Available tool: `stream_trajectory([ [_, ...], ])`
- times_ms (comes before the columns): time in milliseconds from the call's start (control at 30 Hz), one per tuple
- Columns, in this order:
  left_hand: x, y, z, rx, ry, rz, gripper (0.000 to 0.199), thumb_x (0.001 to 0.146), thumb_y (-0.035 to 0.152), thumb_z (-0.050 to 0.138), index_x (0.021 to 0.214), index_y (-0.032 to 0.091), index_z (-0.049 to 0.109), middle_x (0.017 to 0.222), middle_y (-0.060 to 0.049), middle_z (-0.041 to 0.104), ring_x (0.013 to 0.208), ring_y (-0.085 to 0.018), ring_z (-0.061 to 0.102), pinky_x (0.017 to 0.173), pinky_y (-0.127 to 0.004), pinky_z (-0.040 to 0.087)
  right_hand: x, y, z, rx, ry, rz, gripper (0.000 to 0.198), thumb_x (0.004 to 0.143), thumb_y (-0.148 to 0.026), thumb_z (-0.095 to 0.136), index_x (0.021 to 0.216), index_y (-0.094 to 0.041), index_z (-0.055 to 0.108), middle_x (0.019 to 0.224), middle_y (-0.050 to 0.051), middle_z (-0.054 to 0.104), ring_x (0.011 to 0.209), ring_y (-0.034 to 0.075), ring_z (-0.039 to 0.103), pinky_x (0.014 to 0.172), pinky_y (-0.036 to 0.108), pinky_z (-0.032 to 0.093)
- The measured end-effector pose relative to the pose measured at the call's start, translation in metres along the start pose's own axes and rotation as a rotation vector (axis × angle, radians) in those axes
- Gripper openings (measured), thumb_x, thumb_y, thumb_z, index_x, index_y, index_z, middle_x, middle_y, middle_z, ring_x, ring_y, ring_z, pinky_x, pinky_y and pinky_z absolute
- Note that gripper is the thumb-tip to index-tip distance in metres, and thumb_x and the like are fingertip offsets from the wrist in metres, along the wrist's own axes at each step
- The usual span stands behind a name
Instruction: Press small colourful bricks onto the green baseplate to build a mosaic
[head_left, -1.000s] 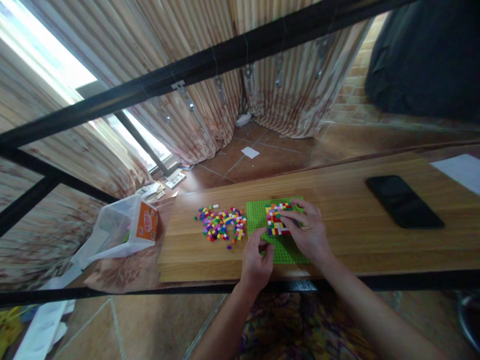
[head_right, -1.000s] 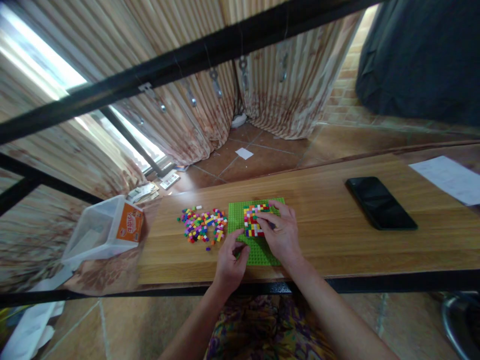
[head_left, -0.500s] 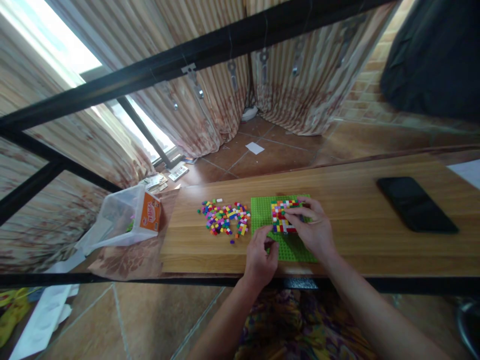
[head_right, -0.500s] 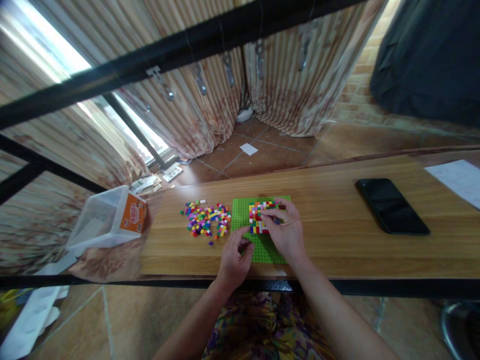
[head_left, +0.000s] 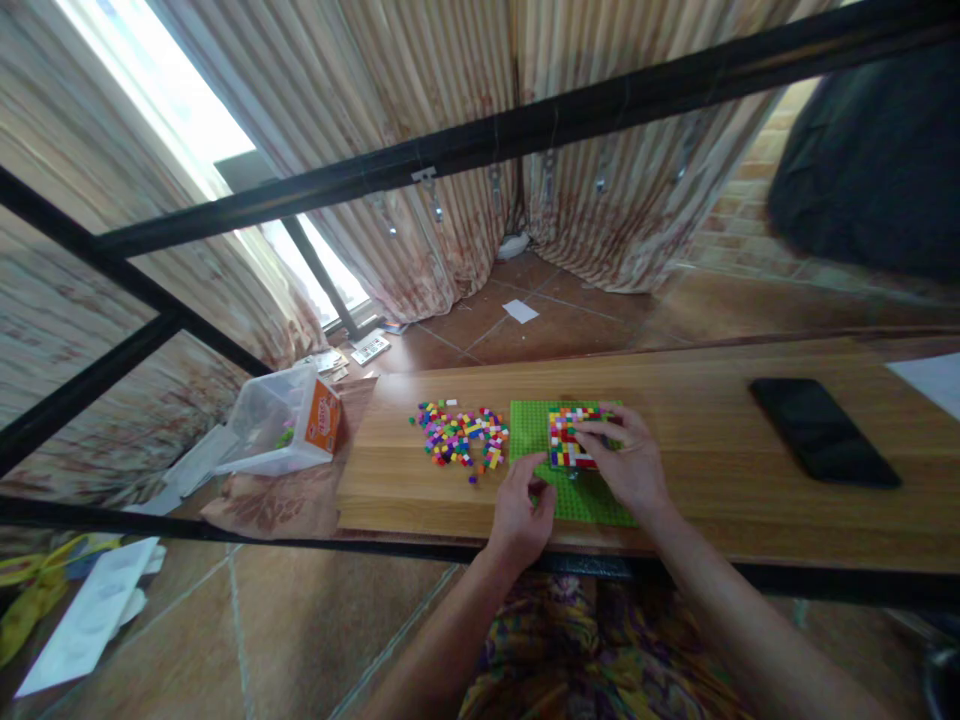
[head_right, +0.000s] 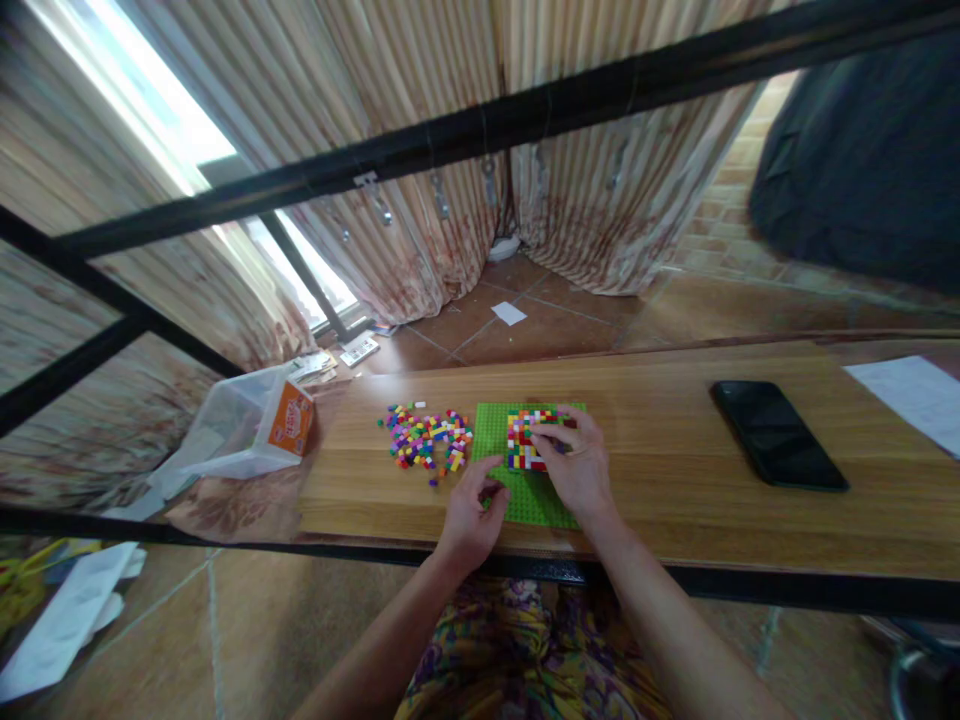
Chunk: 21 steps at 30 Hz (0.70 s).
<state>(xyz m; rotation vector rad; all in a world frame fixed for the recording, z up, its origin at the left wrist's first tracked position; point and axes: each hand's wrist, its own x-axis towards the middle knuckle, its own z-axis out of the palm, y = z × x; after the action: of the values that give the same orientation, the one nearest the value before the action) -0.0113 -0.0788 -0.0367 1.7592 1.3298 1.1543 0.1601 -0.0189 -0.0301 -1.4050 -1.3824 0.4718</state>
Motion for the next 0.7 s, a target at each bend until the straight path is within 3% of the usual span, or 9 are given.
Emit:
stream_trajectory([
  [200,-0.011,-0.007,-0.033,0.128,0.188,-0.059,0.032,0.088,0.01,0.055,0.118,0.018,0.059,0.106,-0.009,0.065,0.088,-0.018,0.065,0.079,-0.031,0.055,-0.017,-0.013,-0.011,0.001,0.096,-0.043,0.024,0.085,-0.041,0.066,0.093,-0.024,0.079,0.118,0.009,0.064,0.106,0.024,0.062,0.101,0.048,0.046],
  [333,-0.005,-0.014,-0.052,0.33,0.232,-0.118,0.025,0.085,0.008,0.056,0.108,0.017,0.062,0.094,-0.007,0.061,0.077,-0.017,0.061,0.07,-0.028,0.052,-0.028,-0.017,-0.014,0.003,0.088,-0.088,0.021,0.087,-0.038,0.064,0.09,-0.021,0.078,0.112,0.01,0.067,0.105,0.024,0.064,0.101,0.048,0.047],
  [500,0.001,-0.018,-0.057,0.492,0.245,-0.107,0.021,0.083,0.007,0.059,0.1,0.018,0.063,0.097,-0.008,0.061,0.09,-0.021,0.062,0.079,-0.032,0.053,-0.04,-0.021,-0.018,-0.025,0.059,-0.126,0.02,0.09,-0.034,0.062,0.091,-0.021,0.076,0.114,0.01,0.068,0.105,0.022,0.066,0.098,0.044,0.05],
  [700,0.0,-0.03,-0.057,0.533,0.238,-0.064,0.015,0.084,0.009,0.059,0.094,0.018,0.064,0.1,-0.009,0.061,0.093,-0.022,0.063,0.086,-0.035,0.054,-0.054,-0.033,-0.022,-0.07,-0.004,-0.138,0.019,0.092,-0.032,0.06,0.093,-0.022,0.076,0.115,0.009,0.069,0.106,0.021,0.067,0.096,0.04,0.052],
])
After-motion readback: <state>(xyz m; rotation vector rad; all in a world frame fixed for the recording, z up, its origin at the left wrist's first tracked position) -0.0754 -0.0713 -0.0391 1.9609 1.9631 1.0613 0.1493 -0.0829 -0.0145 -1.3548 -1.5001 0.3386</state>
